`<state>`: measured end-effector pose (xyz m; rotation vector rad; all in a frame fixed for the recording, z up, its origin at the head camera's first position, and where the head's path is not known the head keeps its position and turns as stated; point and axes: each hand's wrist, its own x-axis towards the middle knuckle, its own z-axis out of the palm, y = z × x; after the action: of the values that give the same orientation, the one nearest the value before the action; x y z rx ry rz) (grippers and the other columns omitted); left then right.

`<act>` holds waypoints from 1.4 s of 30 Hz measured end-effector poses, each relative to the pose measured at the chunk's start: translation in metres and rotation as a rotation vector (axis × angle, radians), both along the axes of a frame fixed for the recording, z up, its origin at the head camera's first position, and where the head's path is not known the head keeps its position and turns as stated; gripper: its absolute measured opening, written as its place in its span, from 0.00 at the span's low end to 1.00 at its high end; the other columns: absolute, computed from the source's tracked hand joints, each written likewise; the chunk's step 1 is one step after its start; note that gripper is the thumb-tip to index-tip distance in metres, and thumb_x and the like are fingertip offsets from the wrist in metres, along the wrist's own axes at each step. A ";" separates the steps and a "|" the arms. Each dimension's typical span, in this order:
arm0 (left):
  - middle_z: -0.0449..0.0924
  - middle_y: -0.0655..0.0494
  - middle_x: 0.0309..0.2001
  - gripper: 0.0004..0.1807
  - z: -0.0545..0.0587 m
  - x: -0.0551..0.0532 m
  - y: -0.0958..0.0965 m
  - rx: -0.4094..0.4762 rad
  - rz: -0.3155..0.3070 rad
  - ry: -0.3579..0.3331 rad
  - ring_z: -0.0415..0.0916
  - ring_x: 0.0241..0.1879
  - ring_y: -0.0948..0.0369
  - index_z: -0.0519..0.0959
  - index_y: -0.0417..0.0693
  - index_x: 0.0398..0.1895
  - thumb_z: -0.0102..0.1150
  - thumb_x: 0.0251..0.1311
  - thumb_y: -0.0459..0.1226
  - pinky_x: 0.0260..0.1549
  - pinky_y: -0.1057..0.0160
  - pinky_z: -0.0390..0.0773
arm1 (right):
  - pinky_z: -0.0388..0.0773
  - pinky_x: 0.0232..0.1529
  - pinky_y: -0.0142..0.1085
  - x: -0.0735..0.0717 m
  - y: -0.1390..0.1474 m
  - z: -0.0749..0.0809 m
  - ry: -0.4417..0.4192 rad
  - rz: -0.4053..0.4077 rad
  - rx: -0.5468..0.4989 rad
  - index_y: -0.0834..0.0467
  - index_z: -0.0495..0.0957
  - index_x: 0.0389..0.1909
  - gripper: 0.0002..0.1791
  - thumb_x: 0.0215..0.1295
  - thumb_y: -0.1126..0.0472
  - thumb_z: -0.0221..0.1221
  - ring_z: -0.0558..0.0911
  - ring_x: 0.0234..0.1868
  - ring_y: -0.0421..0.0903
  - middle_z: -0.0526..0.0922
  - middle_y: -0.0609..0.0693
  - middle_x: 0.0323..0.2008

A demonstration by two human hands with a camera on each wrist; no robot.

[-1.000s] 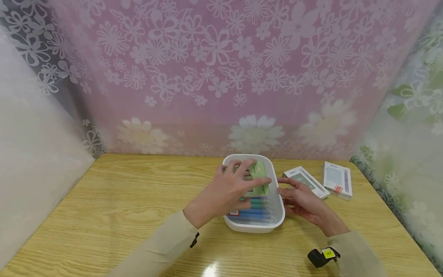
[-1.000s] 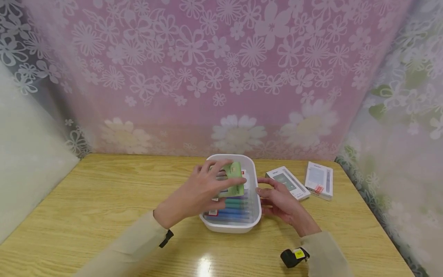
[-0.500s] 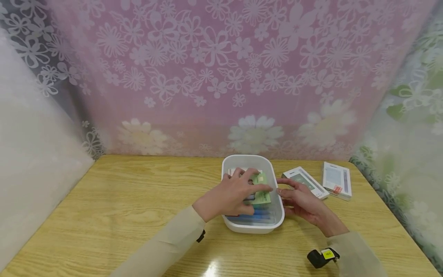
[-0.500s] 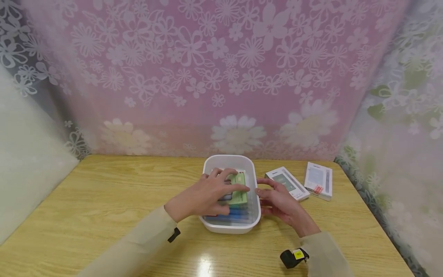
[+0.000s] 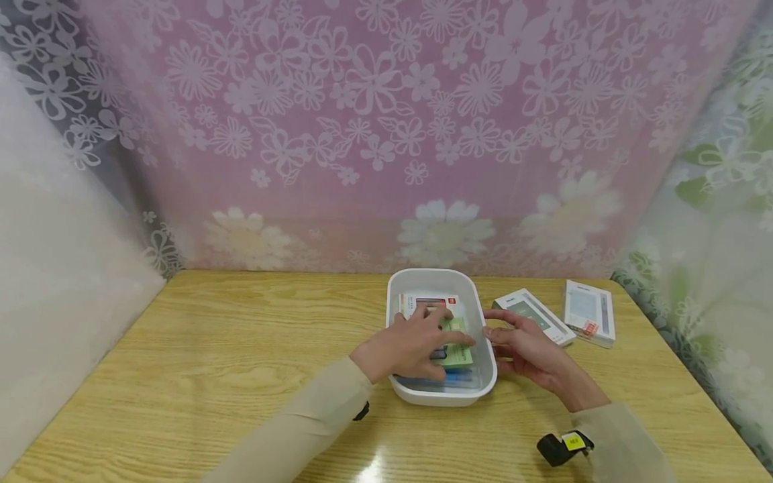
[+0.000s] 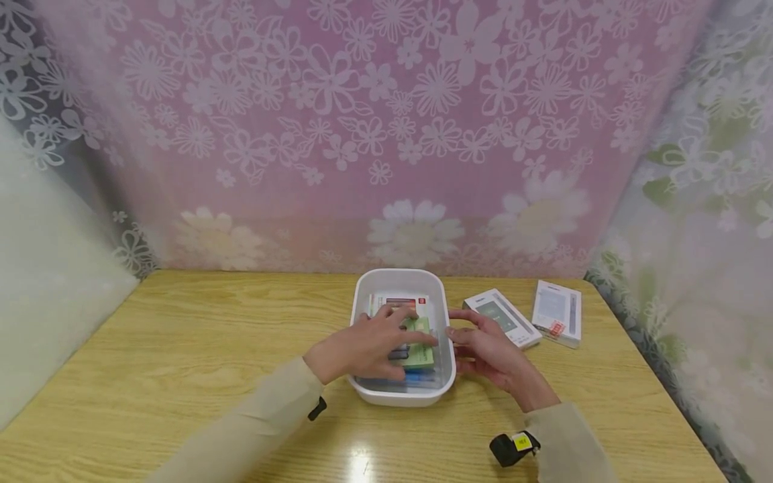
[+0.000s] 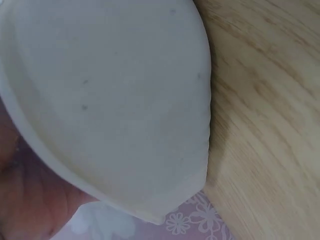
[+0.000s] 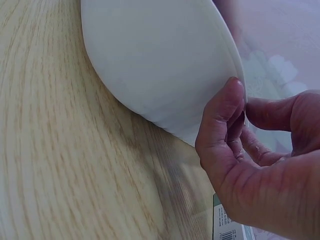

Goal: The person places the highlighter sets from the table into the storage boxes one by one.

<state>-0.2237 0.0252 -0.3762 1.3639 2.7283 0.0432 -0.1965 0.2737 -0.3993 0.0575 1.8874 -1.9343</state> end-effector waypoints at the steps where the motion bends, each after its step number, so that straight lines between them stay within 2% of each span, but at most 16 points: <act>1: 0.58 0.54 0.76 0.35 -0.001 0.000 0.001 -0.007 0.001 -0.001 0.62 0.72 0.46 0.64 0.85 0.74 0.65 0.64 0.56 0.52 0.36 0.79 | 0.87 0.46 0.41 0.000 0.000 0.000 0.003 0.006 -0.003 0.59 0.48 0.80 0.38 0.78 0.54 0.55 0.87 0.47 0.43 0.84 0.47 0.49; 7: 0.59 0.55 0.76 0.33 -0.004 -0.002 0.007 -0.035 0.002 -0.022 0.63 0.71 0.46 0.66 0.86 0.72 0.65 0.64 0.56 0.56 0.35 0.76 | 0.87 0.46 0.41 0.000 0.000 0.002 0.005 0.006 -0.006 0.59 0.48 0.80 0.39 0.78 0.54 0.55 0.87 0.47 0.43 0.83 0.48 0.51; 14: 0.59 0.57 0.77 0.34 -0.006 -0.002 0.010 -0.098 0.016 -0.006 0.63 0.73 0.47 0.64 0.88 0.73 0.64 0.64 0.59 0.57 0.36 0.76 | 0.87 0.46 0.41 -0.001 0.000 0.003 0.005 0.003 0.006 0.59 0.48 0.80 0.39 0.77 0.54 0.55 0.87 0.47 0.44 0.83 0.50 0.52; 22: 0.56 0.58 0.80 0.34 -0.006 -0.003 0.005 -0.057 0.015 -0.047 0.60 0.76 0.49 0.61 0.87 0.75 0.60 0.67 0.57 0.61 0.35 0.73 | 0.87 0.46 0.40 -0.002 0.000 0.005 0.009 0.012 -0.004 0.59 0.47 0.80 0.39 0.78 0.54 0.55 0.87 0.47 0.44 0.83 0.48 0.52; 25: 0.59 0.59 0.79 0.32 -0.006 -0.003 0.000 0.022 0.017 -0.057 0.62 0.76 0.50 0.65 0.83 0.74 0.59 0.67 0.55 0.61 0.36 0.72 | 0.87 0.46 0.40 -0.003 -0.001 0.004 0.009 0.010 -0.011 0.59 0.47 0.80 0.39 0.77 0.55 0.56 0.87 0.47 0.43 0.84 0.47 0.50; 27: 0.64 0.59 0.76 0.30 -0.006 -0.003 -0.005 0.097 0.019 -0.036 0.64 0.74 0.53 0.68 0.80 0.72 0.58 0.66 0.53 0.59 0.39 0.73 | 0.87 0.46 0.40 -0.003 -0.002 0.004 0.011 0.010 -0.016 0.59 0.47 0.80 0.39 0.78 0.55 0.55 0.87 0.47 0.43 0.84 0.47 0.50; 32: 0.75 0.61 0.66 0.24 -0.008 0.001 -0.021 0.340 0.077 0.080 0.73 0.66 0.58 0.76 0.67 0.68 0.57 0.69 0.48 0.51 0.47 0.77 | 0.87 0.46 0.40 -0.003 -0.002 0.003 -0.005 0.000 -0.015 0.59 0.47 0.80 0.39 0.78 0.56 0.55 0.86 0.47 0.44 0.84 0.47 0.50; 36: 0.79 0.58 0.61 0.23 -0.010 0.007 -0.037 0.513 0.192 0.120 0.79 0.58 0.55 0.77 0.63 0.67 0.60 0.68 0.44 0.50 0.47 0.77 | 0.87 0.46 0.40 -0.002 -0.002 0.003 -0.014 -0.008 -0.008 0.59 0.48 0.80 0.38 0.77 0.56 0.56 0.85 0.46 0.44 0.83 0.49 0.51; 38: 0.80 0.56 0.59 0.24 -0.012 0.008 -0.044 0.568 0.270 0.106 0.79 0.56 0.54 0.77 0.62 0.67 0.61 0.68 0.44 0.50 0.46 0.77 | 0.87 0.46 0.40 -0.001 -0.002 0.002 -0.015 -0.013 -0.003 0.59 0.48 0.79 0.38 0.77 0.56 0.56 0.85 0.46 0.44 0.83 0.49 0.51; 40: 0.79 0.54 0.59 0.25 -0.015 0.008 -0.051 0.625 0.348 0.060 0.80 0.51 0.53 0.77 0.60 0.67 0.61 0.67 0.43 0.46 0.48 0.78 | 0.87 0.46 0.40 0.000 -0.001 0.002 -0.016 -0.015 -0.001 0.59 0.48 0.79 0.38 0.77 0.56 0.55 0.85 0.46 0.44 0.83 0.48 0.51; 42: 0.77 0.52 0.61 0.26 -0.017 0.008 -0.057 0.688 0.436 -0.020 0.79 0.53 0.51 0.75 0.58 0.68 0.61 0.66 0.43 0.44 0.50 0.79 | 0.87 0.46 0.39 0.000 -0.001 0.002 -0.022 -0.022 -0.002 0.58 0.49 0.79 0.38 0.77 0.56 0.56 0.85 0.46 0.44 0.84 0.48 0.51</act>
<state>-0.2156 -0.0318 -0.3936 0.7930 3.0600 1.0966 -0.1964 0.2724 -0.3977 0.0990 1.8788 -1.9421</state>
